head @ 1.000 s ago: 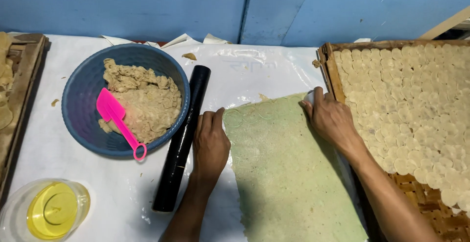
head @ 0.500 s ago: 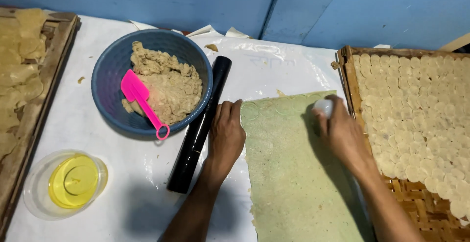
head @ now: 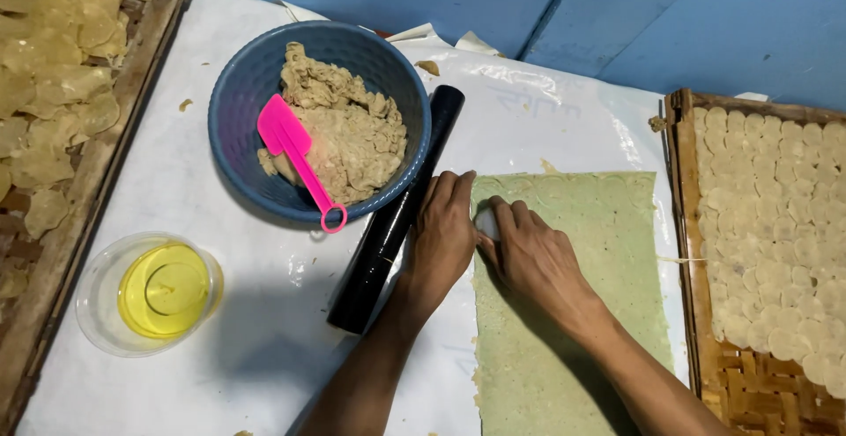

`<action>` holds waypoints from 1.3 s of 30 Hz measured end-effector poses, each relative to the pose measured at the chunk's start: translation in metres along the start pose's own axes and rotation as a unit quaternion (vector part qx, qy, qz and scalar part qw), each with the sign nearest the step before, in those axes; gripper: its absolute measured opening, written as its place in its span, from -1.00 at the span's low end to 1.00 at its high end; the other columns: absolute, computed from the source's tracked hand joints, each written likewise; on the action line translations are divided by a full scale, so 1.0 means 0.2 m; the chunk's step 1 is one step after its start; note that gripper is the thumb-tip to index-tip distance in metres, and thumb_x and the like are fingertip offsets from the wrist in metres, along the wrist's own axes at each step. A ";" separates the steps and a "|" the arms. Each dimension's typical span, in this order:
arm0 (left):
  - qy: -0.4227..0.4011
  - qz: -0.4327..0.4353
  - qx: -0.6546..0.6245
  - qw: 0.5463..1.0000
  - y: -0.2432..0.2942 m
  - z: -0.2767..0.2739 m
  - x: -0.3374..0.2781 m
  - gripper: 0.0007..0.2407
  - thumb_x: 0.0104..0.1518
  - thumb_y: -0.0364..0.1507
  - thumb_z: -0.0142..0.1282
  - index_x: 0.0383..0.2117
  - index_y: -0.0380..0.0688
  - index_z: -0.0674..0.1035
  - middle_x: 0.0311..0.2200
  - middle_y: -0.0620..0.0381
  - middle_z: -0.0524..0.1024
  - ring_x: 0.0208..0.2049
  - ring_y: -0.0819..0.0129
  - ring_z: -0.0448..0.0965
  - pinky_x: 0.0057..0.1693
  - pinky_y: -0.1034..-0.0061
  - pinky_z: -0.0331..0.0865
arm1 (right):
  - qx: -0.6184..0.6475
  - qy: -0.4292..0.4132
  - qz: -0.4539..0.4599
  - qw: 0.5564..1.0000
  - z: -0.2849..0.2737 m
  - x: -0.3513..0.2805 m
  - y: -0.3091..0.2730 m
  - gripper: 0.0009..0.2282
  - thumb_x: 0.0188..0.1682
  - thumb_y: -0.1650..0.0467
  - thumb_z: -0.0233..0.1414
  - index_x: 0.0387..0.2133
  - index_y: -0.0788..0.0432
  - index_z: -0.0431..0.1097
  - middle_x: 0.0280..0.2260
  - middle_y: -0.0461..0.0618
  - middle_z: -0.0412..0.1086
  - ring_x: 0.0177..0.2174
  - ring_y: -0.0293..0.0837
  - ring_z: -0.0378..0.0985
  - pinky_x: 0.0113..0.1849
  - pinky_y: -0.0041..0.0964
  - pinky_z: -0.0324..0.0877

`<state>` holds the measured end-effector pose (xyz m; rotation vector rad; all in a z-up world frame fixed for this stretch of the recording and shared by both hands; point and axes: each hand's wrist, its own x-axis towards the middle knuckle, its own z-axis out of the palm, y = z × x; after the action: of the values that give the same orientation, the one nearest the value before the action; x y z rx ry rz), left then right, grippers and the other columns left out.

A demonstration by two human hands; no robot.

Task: The person is rolling out dough and cutting it into circular shapes to prepare crackers.

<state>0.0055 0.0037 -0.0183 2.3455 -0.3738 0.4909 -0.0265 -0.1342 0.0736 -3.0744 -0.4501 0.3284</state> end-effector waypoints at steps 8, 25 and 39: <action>0.000 -0.007 0.033 0.999 0.02 0.00 0.00 -0.37 -0.32 -0.43 0.47 0.04 -0.27 0.52 -0.23 0.03 0.46 -0.21 0.18 0.50 -0.02 0.41 0.32 | -0.095 0.011 -0.018 0.995 0.06 0.02 0.01 -0.55 0.16 0.15 -0.29 0.17 0.22 0.10 -0.29 0.11 0.33 -0.28 0.18 0.61 -0.38 0.16 0.54; 0.039 -0.002 0.022 0.999 0.03 -0.01 0.00 -0.67 0.02 -0.62 0.13 -0.02 -0.28 0.56 -0.32 0.02 0.46 -0.30 0.14 0.50 -0.12 0.37 0.30 | 0.118 0.087 0.062 0.987 -0.05 -0.17 0.13 -0.59 0.13 0.20 -0.16 0.14 0.20 0.13 -0.21 0.39 0.43 -0.24 0.45 0.59 -0.27 0.38 0.48; 0.051 0.014 0.060 0.997 0.08 -0.08 0.01 -0.66 0.00 -0.66 0.04 -0.05 -0.24 0.58 -0.33 0.06 0.46 -0.32 0.19 0.49 -0.13 0.39 0.31 | -0.067 0.040 0.094 0.993 0.01 -0.07 0.05 -0.52 0.20 0.07 -0.37 0.11 0.19 0.15 -0.33 0.08 0.35 -0.34 0.19 0.65 -0.34 0.15 0.54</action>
<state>-0.0035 0.0032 0.0024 2.4217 -0.3382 0.6593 -0.0371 -0.1475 0.0736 -3.2547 -0.1886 0.1844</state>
